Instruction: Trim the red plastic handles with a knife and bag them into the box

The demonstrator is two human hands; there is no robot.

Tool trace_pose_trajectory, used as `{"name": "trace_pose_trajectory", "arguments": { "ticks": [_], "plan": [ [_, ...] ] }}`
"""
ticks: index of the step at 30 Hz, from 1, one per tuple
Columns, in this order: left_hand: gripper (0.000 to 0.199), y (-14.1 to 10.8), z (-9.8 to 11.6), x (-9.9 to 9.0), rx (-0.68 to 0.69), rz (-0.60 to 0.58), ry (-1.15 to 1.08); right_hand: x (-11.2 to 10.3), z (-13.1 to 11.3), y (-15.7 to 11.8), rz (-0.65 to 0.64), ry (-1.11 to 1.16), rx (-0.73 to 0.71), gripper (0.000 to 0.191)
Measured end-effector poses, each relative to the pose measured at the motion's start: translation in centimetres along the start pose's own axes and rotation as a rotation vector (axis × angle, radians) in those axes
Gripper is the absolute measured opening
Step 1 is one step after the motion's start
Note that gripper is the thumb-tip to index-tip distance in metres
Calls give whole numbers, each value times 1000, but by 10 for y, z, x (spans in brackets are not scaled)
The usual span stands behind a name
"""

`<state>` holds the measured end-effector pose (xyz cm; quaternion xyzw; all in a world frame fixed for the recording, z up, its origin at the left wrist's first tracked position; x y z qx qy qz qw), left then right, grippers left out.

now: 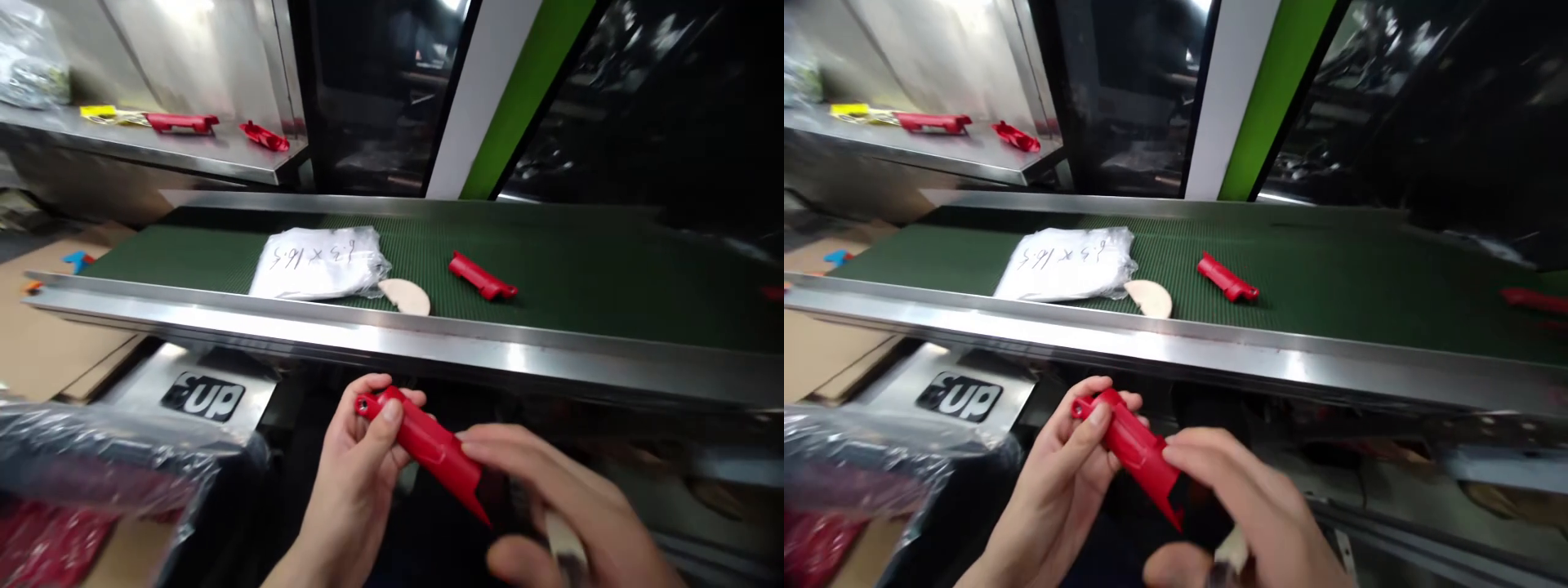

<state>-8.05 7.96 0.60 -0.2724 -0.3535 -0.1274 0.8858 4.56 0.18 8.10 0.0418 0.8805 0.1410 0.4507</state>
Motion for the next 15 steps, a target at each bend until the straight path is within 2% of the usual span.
{"name": "trace_pose_trajectory", "arguments": {
  "ticks": [2,3,6,9,12,15],
  "plan": [
    [23,-2,-3,-4,-58,-54,-48,9,17,4,-120,146,99,42],
    [22,-4,-5,-7,-99,-82,-74,11,24,7,-141,190,143,40],
    [23,-8,-10,-12,-172,-135,-161,10,26,15,-106,217,150,31],
    [27,-9,-13,-17,-155,-129,-178,13,15,20,-82,221,108,27],
    [27,-9,-14,-22,-98,-61,-109,20,3,20,-129,238,83,27],
    [24,-7,-4,-28,27,76,-18,29,-1,13,-169,136,83,45]
  ]
}}
Point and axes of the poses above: each hand's wrist, its own y-axis towards the middle knuckle, its own x-axis out of the palm, z = x × y, the point moved 8 cm from there along y, towards the middle knuckle, and after that the axes turned 1 degree about -z, right-handed, at the moved point
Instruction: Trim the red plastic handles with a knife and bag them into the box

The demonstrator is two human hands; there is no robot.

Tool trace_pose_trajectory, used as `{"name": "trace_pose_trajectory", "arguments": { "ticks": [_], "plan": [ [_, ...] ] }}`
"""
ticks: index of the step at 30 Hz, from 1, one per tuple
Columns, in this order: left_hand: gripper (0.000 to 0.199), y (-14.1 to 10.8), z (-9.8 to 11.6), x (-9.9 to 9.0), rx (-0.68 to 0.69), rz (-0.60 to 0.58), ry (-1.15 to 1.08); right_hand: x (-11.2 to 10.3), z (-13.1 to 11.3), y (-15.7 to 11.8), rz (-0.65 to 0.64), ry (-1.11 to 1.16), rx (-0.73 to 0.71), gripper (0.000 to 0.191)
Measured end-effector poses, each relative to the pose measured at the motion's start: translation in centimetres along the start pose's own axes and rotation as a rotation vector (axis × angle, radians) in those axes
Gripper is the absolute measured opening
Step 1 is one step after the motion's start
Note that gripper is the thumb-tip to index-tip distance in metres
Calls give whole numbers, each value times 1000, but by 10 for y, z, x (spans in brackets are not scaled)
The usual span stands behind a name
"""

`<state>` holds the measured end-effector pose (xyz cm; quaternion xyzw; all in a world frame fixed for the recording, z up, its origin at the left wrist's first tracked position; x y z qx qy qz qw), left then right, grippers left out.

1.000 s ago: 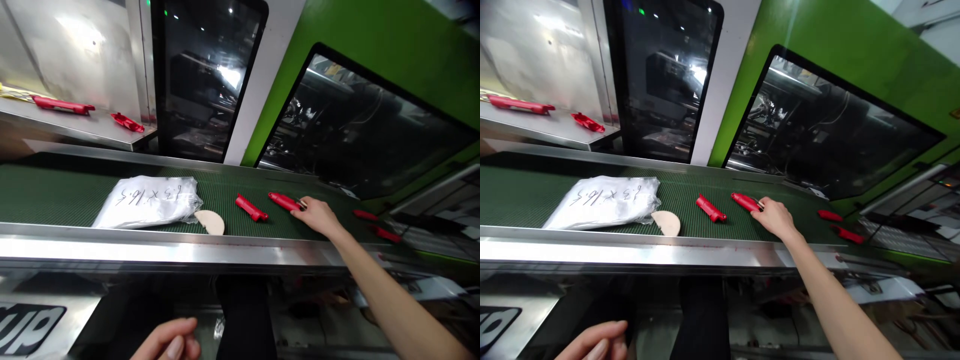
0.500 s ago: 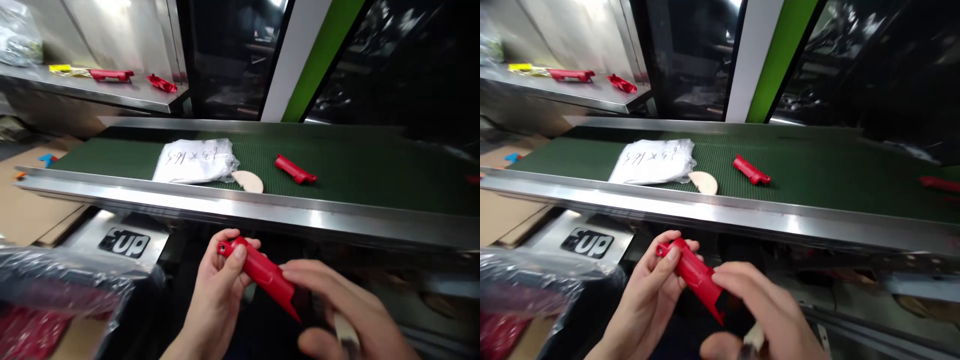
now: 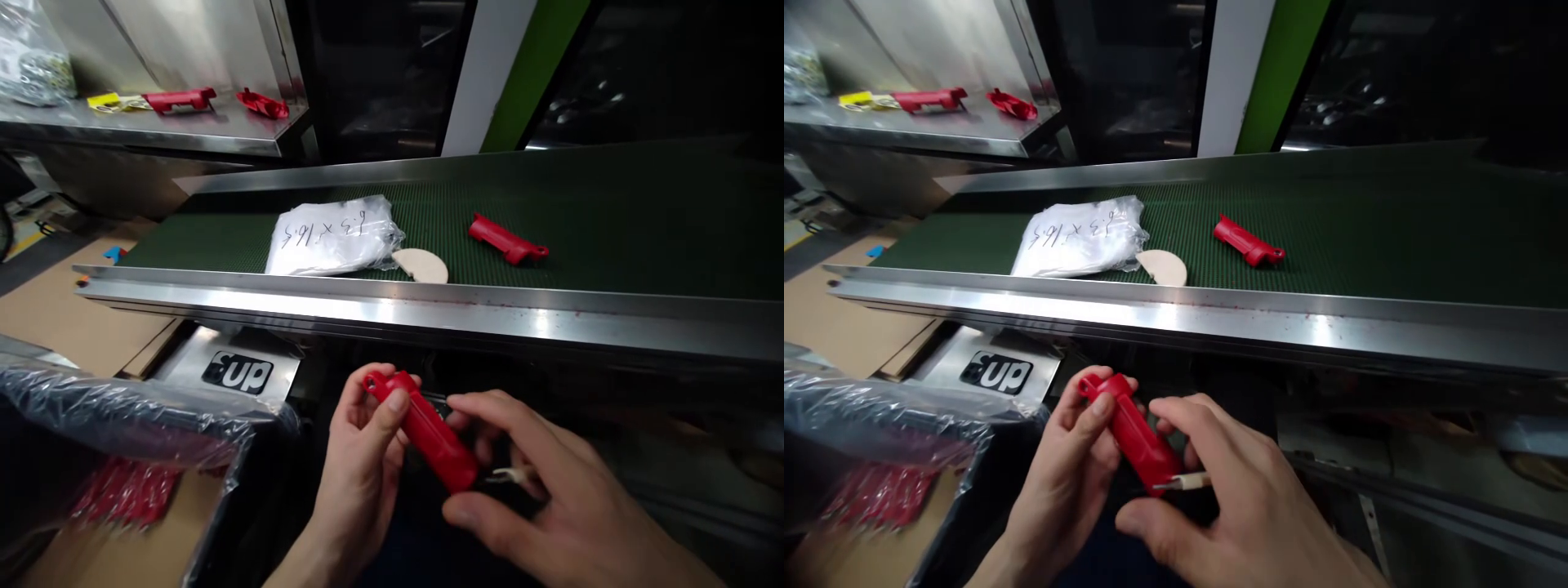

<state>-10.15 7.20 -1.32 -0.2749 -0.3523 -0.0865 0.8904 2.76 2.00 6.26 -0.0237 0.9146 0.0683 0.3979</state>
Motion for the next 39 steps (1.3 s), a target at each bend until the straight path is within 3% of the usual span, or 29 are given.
{"name": "trace_pose_trajectory", "arguments": {
  "ticks": [2,4,7,10,13,16,20,22,25,30,33,39],
  "plan": [
    [23,2,9,-2,85,57,-3,5,7,-4,21,-53,68,57],
    [23,4,13,-2,114,56,-36,7,15,-7,61,31,142,48],
    [26,5,10,-6,66,12,56,-4,23,-9,229,255,212,29],
    [33,0,0,-7,-28,-120,314,-22,25,-5,350,283,230,19],
    [47,-9,-12,6,-119,-346,538,-17,16,8,144,320,167,7],
    [42,-14,-17,17,-134,-419,571,-3,12,15,-57,454,167,12],
    [25,-12,-19,28,-170,-379,300,-12,29,17,87,461,263,30],
    [16,-10,-18,27,-179,-320,188,-19,31,16,168,390,225,39],
    [16,-12,-16,26,-186,-255,138,-23,19,16,174,239,44,29],
    [19,-18,-13,30,-162,-269,168,-21,-8,9,199,-83,-256,39],
    [19,-19,-13,32,-154,-267,174,-22,-15,6,218,-209,-311,42],
    [20,-20,-13,33,-170,-277,155,-25,-23,3,239,-249,-368,40]
  ]
}}
Point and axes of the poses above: each hand's wrist, its own y-axis towards the middle knuckle, its own x-axis out of the palm, z = x × y, the point moved 8 cm from there along y, towards the middle knuckle, and after that the axes turned 1 degree about -z, right-handed, at the moved point
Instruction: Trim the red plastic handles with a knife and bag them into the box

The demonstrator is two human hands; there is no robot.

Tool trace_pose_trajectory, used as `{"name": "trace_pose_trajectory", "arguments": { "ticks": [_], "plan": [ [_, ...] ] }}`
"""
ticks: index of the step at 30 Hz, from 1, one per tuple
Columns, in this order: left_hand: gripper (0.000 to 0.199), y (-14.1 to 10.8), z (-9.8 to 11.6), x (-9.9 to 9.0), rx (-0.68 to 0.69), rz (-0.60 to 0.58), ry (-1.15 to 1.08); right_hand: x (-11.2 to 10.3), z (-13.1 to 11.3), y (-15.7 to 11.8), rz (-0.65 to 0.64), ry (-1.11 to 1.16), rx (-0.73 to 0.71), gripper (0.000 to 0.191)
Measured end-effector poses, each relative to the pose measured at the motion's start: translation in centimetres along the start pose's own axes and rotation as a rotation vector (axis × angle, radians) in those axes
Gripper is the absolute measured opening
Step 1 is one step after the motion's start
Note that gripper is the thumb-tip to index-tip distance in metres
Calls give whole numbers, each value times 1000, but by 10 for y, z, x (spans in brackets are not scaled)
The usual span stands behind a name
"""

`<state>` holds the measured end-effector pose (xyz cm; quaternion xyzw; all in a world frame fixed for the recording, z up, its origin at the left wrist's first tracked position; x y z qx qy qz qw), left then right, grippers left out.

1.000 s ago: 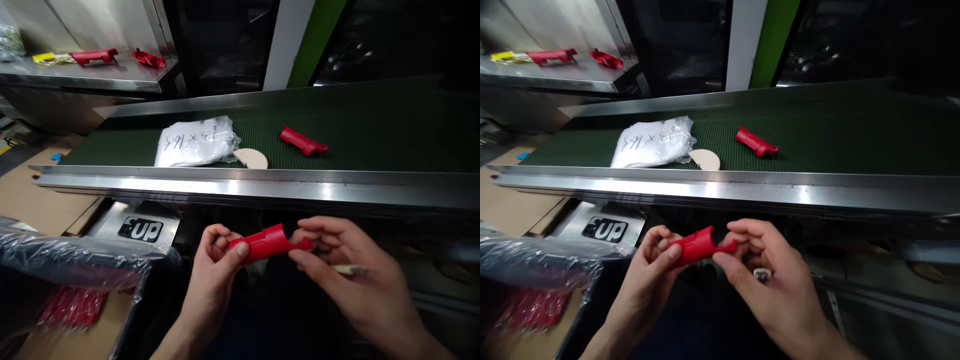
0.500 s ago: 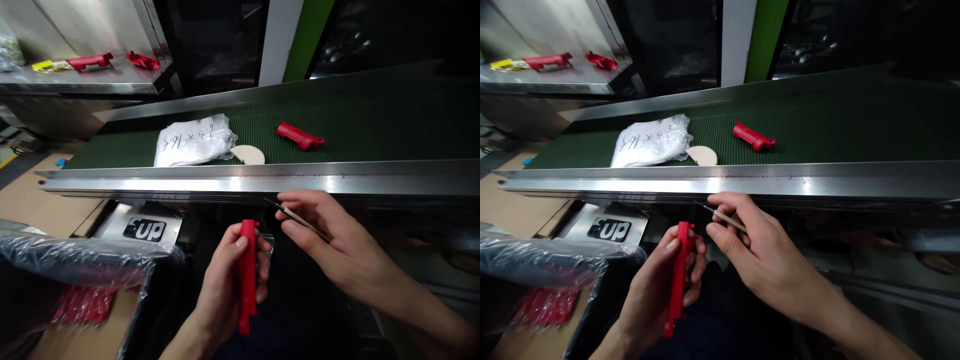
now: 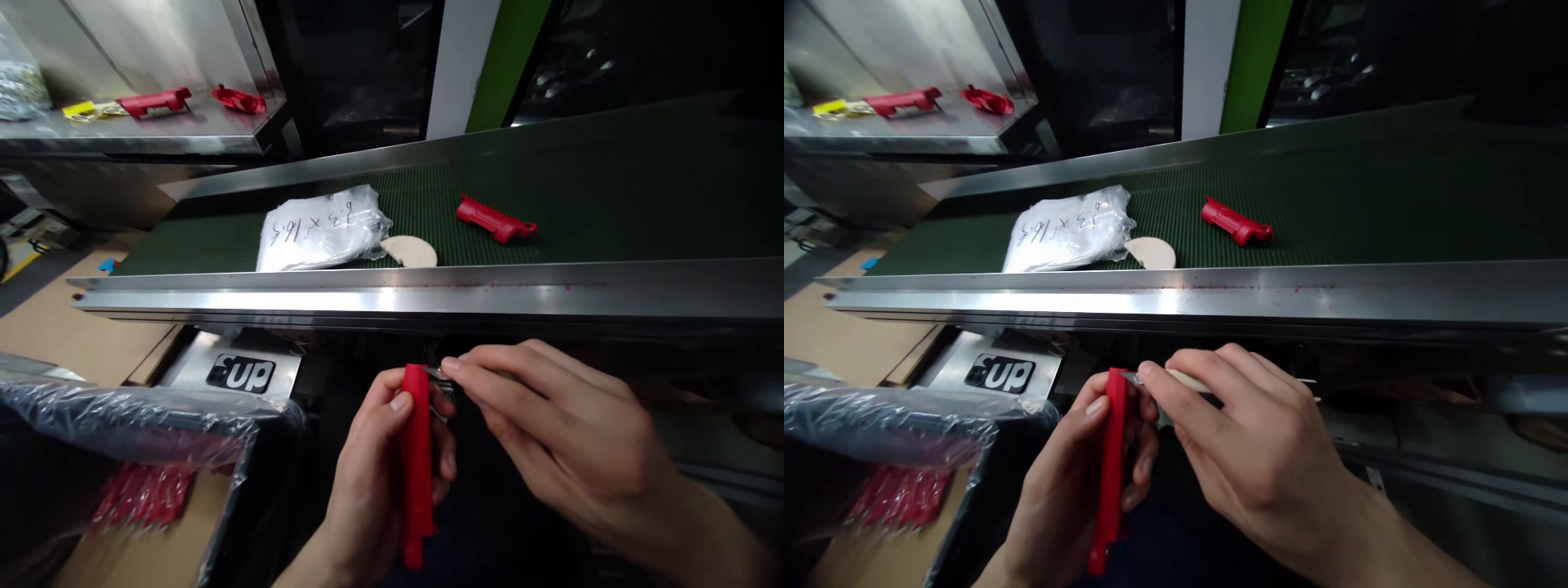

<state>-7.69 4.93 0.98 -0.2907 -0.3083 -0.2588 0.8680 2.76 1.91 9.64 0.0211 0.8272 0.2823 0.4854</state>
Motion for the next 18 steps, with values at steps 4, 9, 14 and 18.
{"name": "trace_pose_trajectory", "arguments": {
  "ticks": [4,9,14,18],
  "plan": [
    [20,0,-1,0,0,15,-18,0,-2,0,6,-16,-18,40],
    [20,-3,-1,0,-1,6,-9,1,-1,-1,-3,-21,-12,41],
    [19,-3,-1,-3,12,42,0,2,-1,-3,-18,-21,-26,42],
    [17,-1,0,-5,9,64,-30,5,-2,-6,-49,-17,-42,44]
  ]
}}
Point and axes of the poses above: each hand's wrist, its own y-axis towards the middle knuckle, its own x-axis out of the palm, z = x × y, the point moved 8 cm from there along y, towards the middle knuckle, and after that the axes turned 1 degree about -z, right-handed, at the moved point
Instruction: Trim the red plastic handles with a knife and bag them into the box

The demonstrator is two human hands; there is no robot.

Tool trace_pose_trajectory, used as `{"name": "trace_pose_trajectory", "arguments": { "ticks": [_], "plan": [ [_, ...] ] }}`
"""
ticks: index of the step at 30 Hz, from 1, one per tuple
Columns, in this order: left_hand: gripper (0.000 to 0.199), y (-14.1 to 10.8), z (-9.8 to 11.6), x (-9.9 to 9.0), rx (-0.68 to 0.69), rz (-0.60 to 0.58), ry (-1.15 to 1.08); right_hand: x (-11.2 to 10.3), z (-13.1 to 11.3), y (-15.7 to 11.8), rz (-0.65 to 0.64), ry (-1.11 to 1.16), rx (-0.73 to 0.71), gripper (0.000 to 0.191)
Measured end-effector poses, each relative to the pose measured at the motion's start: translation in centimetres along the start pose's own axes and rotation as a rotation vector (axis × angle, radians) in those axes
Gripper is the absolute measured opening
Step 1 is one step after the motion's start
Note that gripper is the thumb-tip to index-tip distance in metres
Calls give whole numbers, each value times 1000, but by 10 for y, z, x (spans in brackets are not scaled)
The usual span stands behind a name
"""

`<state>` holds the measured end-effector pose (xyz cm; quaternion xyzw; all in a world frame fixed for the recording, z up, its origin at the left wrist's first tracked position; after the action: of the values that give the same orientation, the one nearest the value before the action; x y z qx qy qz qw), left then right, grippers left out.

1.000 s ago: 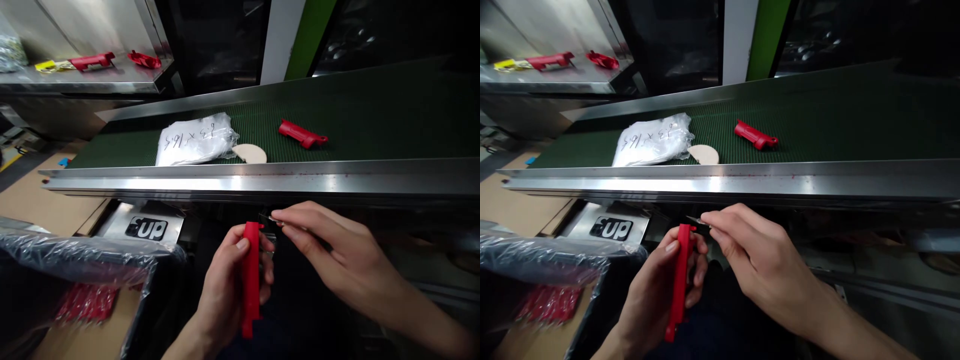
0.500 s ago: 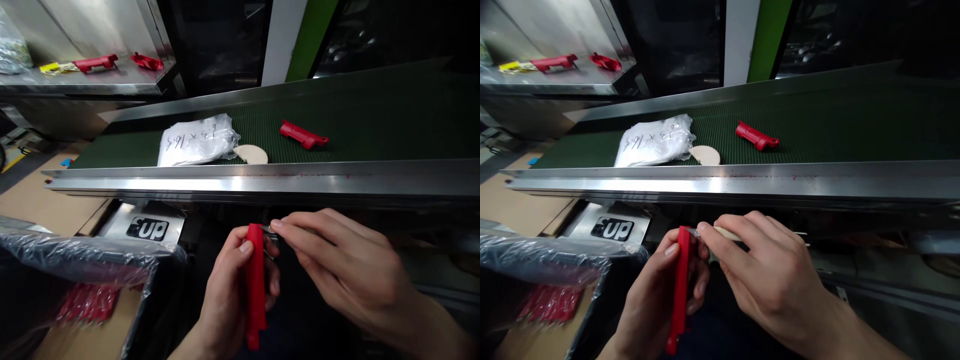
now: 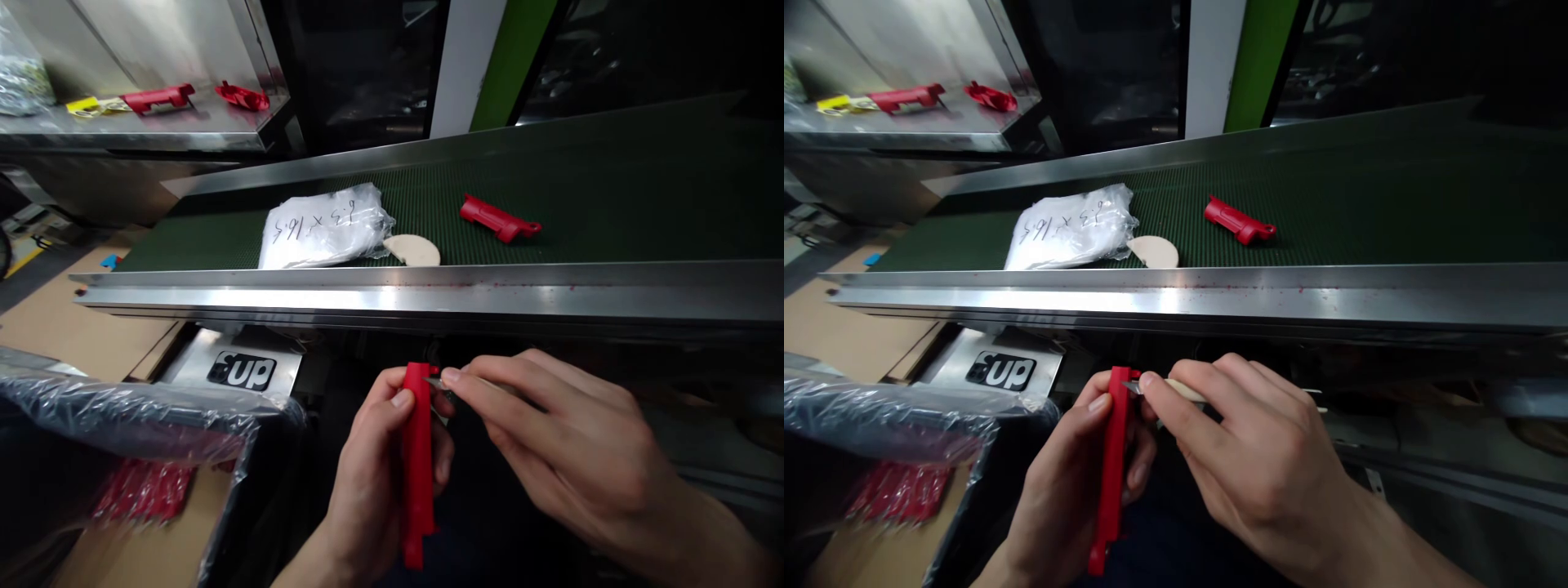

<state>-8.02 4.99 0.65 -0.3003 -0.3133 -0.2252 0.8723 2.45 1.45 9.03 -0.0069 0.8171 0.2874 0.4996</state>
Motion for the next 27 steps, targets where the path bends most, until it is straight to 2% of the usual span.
{"name": "trace_pose_trajectory", "arguments": {
  "ticks": [9,15,22,27],
  "plan": [
    [17,4,1,-3,-35,18,-5,11,-8,-11,-90,-32,-16,43],
    [16,8,4,-5,-56,48,-22,13,-18,-12,-102,-8,-30,40],
    [14,16,13,2,18,-32,-76,12,-30,-14,-108,-41,-75,38],
    [14,18,13,1,-4,-18,-84,16,-34,-20,-131,-58,-73,36]
  ]
}}
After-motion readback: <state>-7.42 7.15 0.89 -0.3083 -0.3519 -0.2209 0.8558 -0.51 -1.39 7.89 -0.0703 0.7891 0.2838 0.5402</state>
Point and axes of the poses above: each hand's wrist, its own y-axis towards the middle knuckle, its own x-axis out of the palm, z = x × y, the point moved 8 cm from there along y, towards the middle knuckle, and after that the axes turned 1 degree about -z, right-handed, at the moved point
